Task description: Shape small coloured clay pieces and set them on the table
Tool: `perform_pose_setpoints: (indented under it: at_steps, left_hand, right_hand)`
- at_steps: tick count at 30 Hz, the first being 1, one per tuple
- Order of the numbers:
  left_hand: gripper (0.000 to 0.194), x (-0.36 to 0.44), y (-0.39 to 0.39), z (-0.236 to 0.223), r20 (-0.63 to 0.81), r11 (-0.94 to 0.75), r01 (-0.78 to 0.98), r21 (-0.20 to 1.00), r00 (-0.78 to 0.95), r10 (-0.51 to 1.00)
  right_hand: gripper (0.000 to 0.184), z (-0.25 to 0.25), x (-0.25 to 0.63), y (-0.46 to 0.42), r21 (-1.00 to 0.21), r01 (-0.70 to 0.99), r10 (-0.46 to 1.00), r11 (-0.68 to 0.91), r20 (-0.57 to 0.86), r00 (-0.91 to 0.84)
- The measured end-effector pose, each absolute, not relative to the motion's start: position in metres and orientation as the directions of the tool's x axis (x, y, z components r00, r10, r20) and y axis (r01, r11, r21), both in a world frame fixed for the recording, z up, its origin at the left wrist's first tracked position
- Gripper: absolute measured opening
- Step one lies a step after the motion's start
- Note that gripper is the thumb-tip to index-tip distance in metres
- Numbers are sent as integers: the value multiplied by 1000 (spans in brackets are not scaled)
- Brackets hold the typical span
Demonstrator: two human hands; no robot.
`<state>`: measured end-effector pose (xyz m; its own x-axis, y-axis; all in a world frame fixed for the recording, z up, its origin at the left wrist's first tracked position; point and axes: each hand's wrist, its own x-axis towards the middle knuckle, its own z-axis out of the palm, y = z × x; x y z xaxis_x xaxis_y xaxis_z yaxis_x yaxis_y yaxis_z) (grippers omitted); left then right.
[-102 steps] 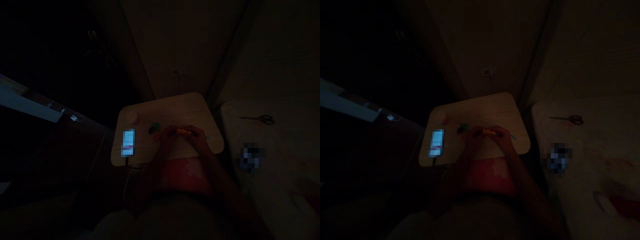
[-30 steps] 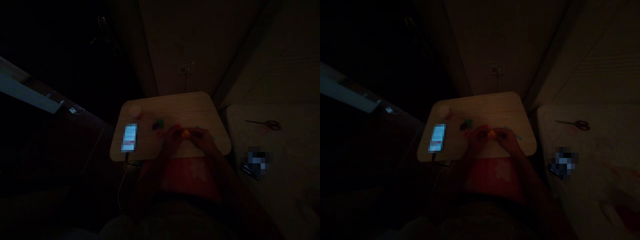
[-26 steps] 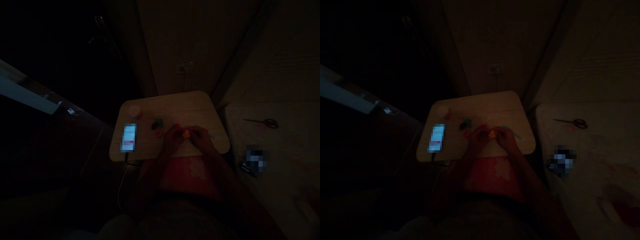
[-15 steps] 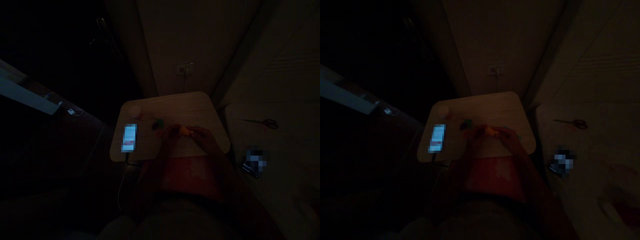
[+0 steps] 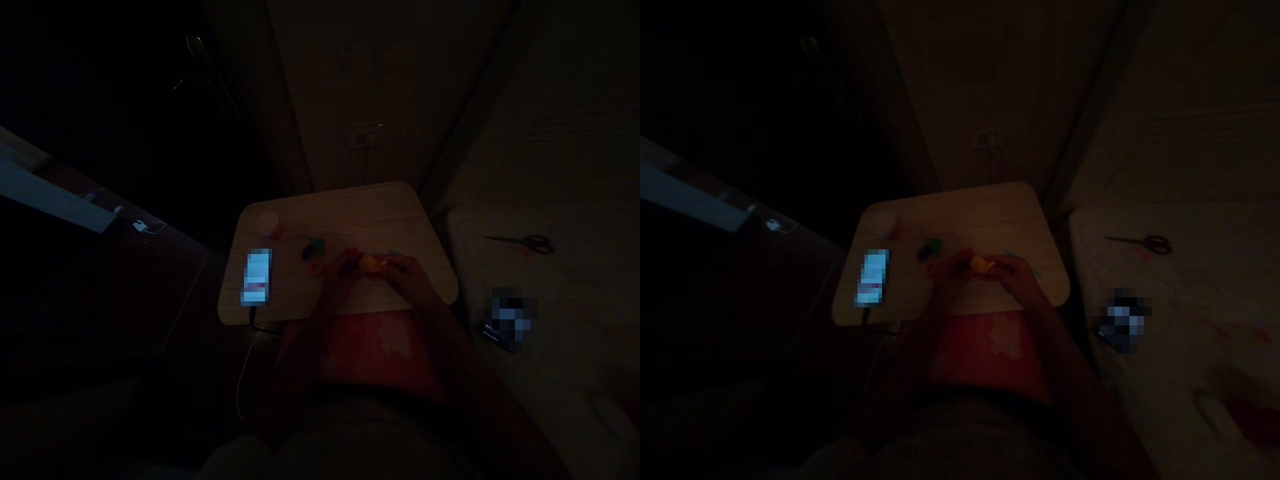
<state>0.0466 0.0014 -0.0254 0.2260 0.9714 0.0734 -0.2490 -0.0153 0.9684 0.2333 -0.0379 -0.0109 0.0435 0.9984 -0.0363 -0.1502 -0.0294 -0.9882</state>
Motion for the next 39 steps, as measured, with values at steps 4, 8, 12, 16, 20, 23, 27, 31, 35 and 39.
perform_pose_setpoints:
  at_steps: [4,8,12,16,20,23,27,31,35,39]
  left_hand:
    - [53,47,1,-24,61,-12,-214,977,226,972]
    - [51,47,2,-24,43,-3,-178,984,220,974]
    - [47,46,0,-22,57,-26,-143,989,217,974]
    - [41,45,-3,-20,80,-67,-71,995,196,977]
    - [36,45,-4,-21,74,-72,-20,997,172,982]
    - [33,46,-5,-20,85,-85,-7,996,175,981]
    - [27,48,-8,-15,160,-162,-10,987,225,961]
    - [35,50,-7,-15,123,-122,-19,992,222,967]
    - [35,50,-6,-20,92,-93,-5,996,221,971]
    - [21,50,-8,-20,144,-158,51,986,217,965]
  right_hand:
    - [46,-7,232,-38,-988,-145,998,-51,-54,17]
    - [41,-1,232,-39,-992,-108,997,-65,-69,30]
    - [38,3,235,-39,-996,-19,995,-86,-87,39]
    - [37,2,237,-37,-991,36,992,-127,-127,-4]
    - [41,0,235,-35,-987,60,989,-147,-147,10]
    - [45,0,231,-34,-990,59,992,-128,-127,27]
    - [46,-2,225,-33,-990,94,991,-107,-99,92]
    - [44,-5,222,-34,-993,102,991,-55,-42,128]
    - [36,-8,223,-35,-984,176,992,-19,3,123]
    - [31,-10,222,-36,-976,218,994,2,27,109]
